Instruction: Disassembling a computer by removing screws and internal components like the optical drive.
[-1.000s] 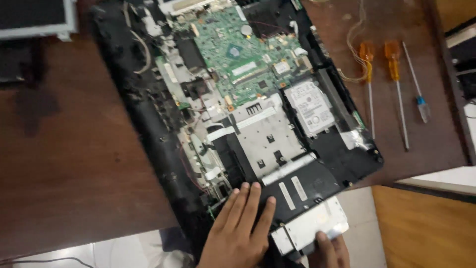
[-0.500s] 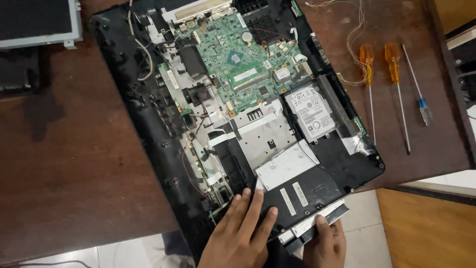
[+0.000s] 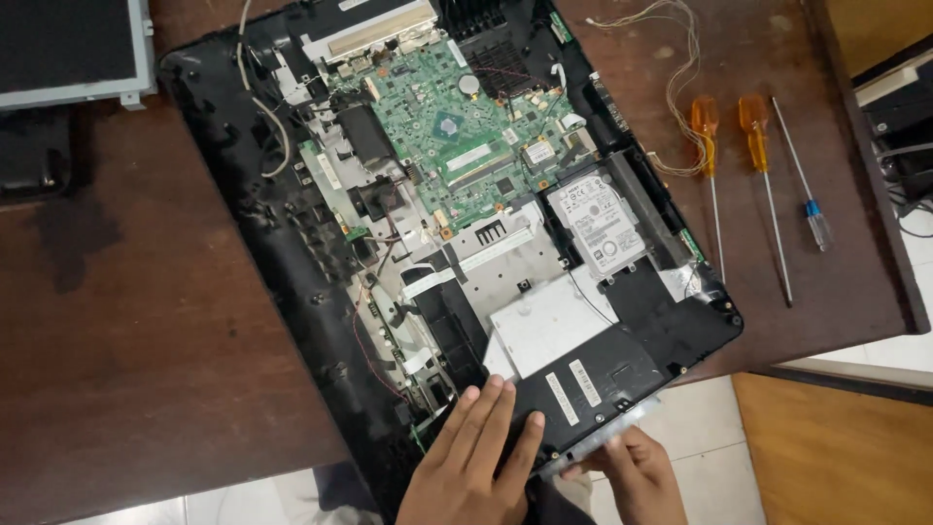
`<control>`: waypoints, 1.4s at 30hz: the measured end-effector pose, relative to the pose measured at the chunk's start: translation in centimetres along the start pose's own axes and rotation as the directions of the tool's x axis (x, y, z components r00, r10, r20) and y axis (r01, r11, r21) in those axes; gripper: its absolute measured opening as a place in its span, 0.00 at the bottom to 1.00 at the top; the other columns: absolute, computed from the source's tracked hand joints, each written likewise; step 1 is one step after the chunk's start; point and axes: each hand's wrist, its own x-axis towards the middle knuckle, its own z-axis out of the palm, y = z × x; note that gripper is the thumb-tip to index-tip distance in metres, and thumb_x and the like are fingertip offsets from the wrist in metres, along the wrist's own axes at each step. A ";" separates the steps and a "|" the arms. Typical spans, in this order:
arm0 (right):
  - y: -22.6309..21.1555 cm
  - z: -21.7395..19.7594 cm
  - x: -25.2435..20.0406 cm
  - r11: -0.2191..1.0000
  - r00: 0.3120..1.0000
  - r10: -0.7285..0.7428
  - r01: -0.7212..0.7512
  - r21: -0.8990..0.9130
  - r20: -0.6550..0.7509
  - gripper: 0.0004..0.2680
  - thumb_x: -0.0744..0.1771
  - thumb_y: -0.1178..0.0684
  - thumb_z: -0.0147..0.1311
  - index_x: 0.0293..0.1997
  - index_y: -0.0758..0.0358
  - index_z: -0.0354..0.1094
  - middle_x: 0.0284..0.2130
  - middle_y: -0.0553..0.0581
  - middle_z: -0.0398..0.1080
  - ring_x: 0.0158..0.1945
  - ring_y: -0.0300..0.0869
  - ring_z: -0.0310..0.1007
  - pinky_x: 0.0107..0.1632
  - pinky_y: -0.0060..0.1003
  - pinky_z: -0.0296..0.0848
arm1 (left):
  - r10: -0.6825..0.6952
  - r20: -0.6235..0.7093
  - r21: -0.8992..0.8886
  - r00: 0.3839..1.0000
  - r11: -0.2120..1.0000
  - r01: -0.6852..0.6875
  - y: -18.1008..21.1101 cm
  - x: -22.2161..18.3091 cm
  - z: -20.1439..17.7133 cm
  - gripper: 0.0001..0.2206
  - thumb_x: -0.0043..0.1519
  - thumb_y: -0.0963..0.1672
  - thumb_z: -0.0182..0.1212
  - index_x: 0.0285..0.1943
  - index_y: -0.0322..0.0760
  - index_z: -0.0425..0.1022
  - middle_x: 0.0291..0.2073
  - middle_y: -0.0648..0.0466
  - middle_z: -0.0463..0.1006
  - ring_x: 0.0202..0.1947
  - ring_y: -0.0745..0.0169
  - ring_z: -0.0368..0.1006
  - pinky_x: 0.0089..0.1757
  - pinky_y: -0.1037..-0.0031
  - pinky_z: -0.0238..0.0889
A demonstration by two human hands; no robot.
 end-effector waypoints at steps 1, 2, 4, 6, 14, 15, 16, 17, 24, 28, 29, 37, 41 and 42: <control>0.8 -0.4 0.9 0.994 0.998 -0.066 0.066 -0.084 0.003 0.19 0.65 0.48 0.48 0.48 0.84 0.71 0.36 0.84 0.78 0.31 0.68 0.80 0.36 0.57 0.81 | 0.000 0.025 -0.027 1.000 1.000 0.001 0.0 0.1 -0.2 0.15 0.71 0.42 0.47 0.66 0.35 0.70 0.63 0.34 0.71 0.66 0.35 0.67 0.63 0.52 0.62; 1.6 -0.8 1.8 0.977 0.991 -0.132 0.132 -0.167 0.012 0.22 0.66 0.47 0.50 0.32 0.90 0.75 0.19 0.87 0.79 0.22 0.67 0.80 0.33 0.56 0.84 | 0.001 0.050 -0.055 0.999 0.998 0.002 0.0 0.2 -0.4 0.15 0.71 0.41 0.49 0.65 0.34 0.71 0.62 0.33 0.71 0.66 0.35 0.66 0.63 0.52 0.61; 2.1 -1.7 3.4 0.954 0.984 -0.175 0.179 -0.243 0.037 0.19 0.66 0.48 0.50 0.30 0.87 0.74 0.19 0.82 0.78 0.23 0.63 0.79 0.33 0.53 0.82 | 0.008 0.066 -0.100 0.998 0.995 -0.001 -0.3 -0.2 0.2 0.17 0.70 0.43 0.51 0.67 0.34 0.69 0.63 0.33 0.70 0.66 0.34 0.65 0.63 0.51 0.61; 2.6 -2.8 4.9 0.921 0.974 -0.214 0.225 -0.317 0.071 0.17 0.65 0.50 0.51 0.28 0.83 0.73 0.19 0.77 0.77 0.24 0.59 0.77 0.33 0.51 0.80 | 0.009 0.081 -0.140 0.997 0.990 0.002 -0.5 -0.2 0.3 0.19 0.68 0.44 0.52 0.68 0.34 0.68 0.63 0.33 0.70 0.67 0.33 0.64 0.64 0.50 0.61; 1.0 -2.8 2.0 0.421 0.599 -0.784 0.322 -0.848 -0.162 0.11 0.60 0.47 0.66 0.36 0.51 0.64 0.27 0.43 0.66 0.36 0.41 0.70 0.47 0.37 0.66 | -0.054 0.249 0.112 0.967 0.993 0.027 -7.2 8.6 -5.4 0.27 0.64 0.58 0.58 0.66 0.42 0.70 0.58 0.41 0.73 0.56 0.37 0.71 0.50 0.47 0.66; 0.2 -2.4 2.9 0.417 0.593 -0.790 0.333 -0.846 -0.156 0.11 0.60 0.47 0.66 0.36 0.51 0.64 0.27 0.43 0.66 0.36 0.41 0.70 0.47 0.37 0.66 | -0.055 0.238 0.120 0.970 0.992 0.027 -8.4 9.7 -4.8 0.27 0.64 0.58 0.58 0.66 0.42 0.70 0.58 0.41 0.73 0.56 0.37 0.71 0.50 0.47 0.66; -0.7 -2.0 3.8 0.075 0.256 -0.962 0.573 -0.816 0.091 0.19 0.61 0.47 0.68 0.50 0.52 0.59 0.46 0.56 0.62 0.51 0.50 0.66 0.59 0.46 0.65 | -0.081 0.147 0.203 0.986 0.978 0.050 -9.6 10.8 -4.1 0.28 0.60 0.57 0.64 0.63 0.39 0.72 0.59 0.42 0.72 0.59 0.39 0.67 0.56 0.47 0.60; -1.3 -1.7 4.6 -0.309 -0.148 -0.948 0.653 -0.692 0.283 0.27 0.62 0.47 0.69 0.63 0.53 0.54 0.64 0.70 0.59 0.66 0.60 0.62 0.71 0.55 0.65 | -0.100 0.058 0.280 0.993 0.957 0.080 -10.7 11.8 -3.3 0.29 0.57 0.55 0.69 0.61 0.37 0.73 0.60 0.43 0.71 0.63 0.40 0.64 0.62 0.47 0.55; -5.8 3.1 4.2 -0.500 -0.065 -0.796 0.631 -0.593 0.602 0.12 0.72 0.52 0.39 0.52 0.56 0.74 0.54 0.60 0.75 0.58 0.55 0.76 0.58 0.52 0.76 | -0.129 0.090 0.269 0.988 0.958 0.101 -11.6 12.6 -1.3 0.21 0.62 0.55 0.63 0.51 0.36 0.78 0.60 0.39 0.71 0.66 0.37 0.62 0.67 0.38 0.44; -5.6 4.0 3.7 -0.430 -0.058 -0.849 0.652 -0.625 0.525 0.15 0.73 0.53 0.33 0.46 0.58 0.75 0.49 0.61 0.77 0.57 0.54 0.77 0.56 0.49 0.74 | -0.179 0.082 0.120 0.980 0.978 0.168 -11.7 12.3 -1.2 0.17 0.64 0.52 0.62 0.49 0.36 0.78 0.58 0.43 0.69 0.65 0.40 0.61 0.66 0.38 0.43; -5.3 4.1 3.6 -0.381 -0.043 -0.878 0.666 -0.642 0.477 0.14 0.73 0.54 0.35 0.44 0.59 0.75 0.48 0.61 0.78 0.56 0.54 0.78 0.57 0.49 0.74 | -0.185 0.085 0.113 0.979 0.978 0.175 -11.7 12.3 -1.1 0.18 0.64 0.52 0.61 0.51 0.35 0.78 0.60 0.43 0.68 0.66 0.39 0.59 0.66 0.37 0.43; -4.8 3.8 3.8 -0.383 -0.022 -0.879 0.628 -0.677 0.476 0.13 0.73 0.51 0.36 0.44 0.57 0.74 0.48 0.60 0.78 0.56 0.55 0.78 0.56 0.48 0.72 | -0.193 0.113 -0.217 0.975 0.952 0.213 -12.0 12.0 -1.4 0.19 0.67 0.51 0.56 0.54 0.30 0.73 0.61 0.44 0.65 0.68 0.42 0.57 0.68 0.36 0.33; -4.6 4.1 3.9 -0.379 -0.034 -0.892 0.601 -0.704 0.451 0.14 0.73 0.52 0.35 0.41 0.57 0.74 0.46 0.59 0.79 0.55 0.53 0.79 0.56 0.44 0.68 | -0.206 0.128 -0.237 0.970 0.943 0.232 -12.0 12.0 -1.5 0.19 0.65 0.48 0.60 0.57 0.28 0.73 0.62 0.44 0.65 0.67 0.41 0.57 0.69 0.39 0.35; -4.5 4.2 3.9 -0.378 -0.031 -0.891 0.602 -0.703 0.453 0.14 0.73 0.52 0.35 0.41 0.57 0.74 0.46 0.59 0.79 0.55 0.53 0.79 0.56 0.44 0.68 | -0.209 0.130 -0.238 0.969 0.942 0.235 -11.9 12.1 -1.4 0.19 0.65 0.48 0.60 0.57 0.28 0.73 0.62 0.44 0.65 0.67 0.41 0.57 0.69 0.39 0.35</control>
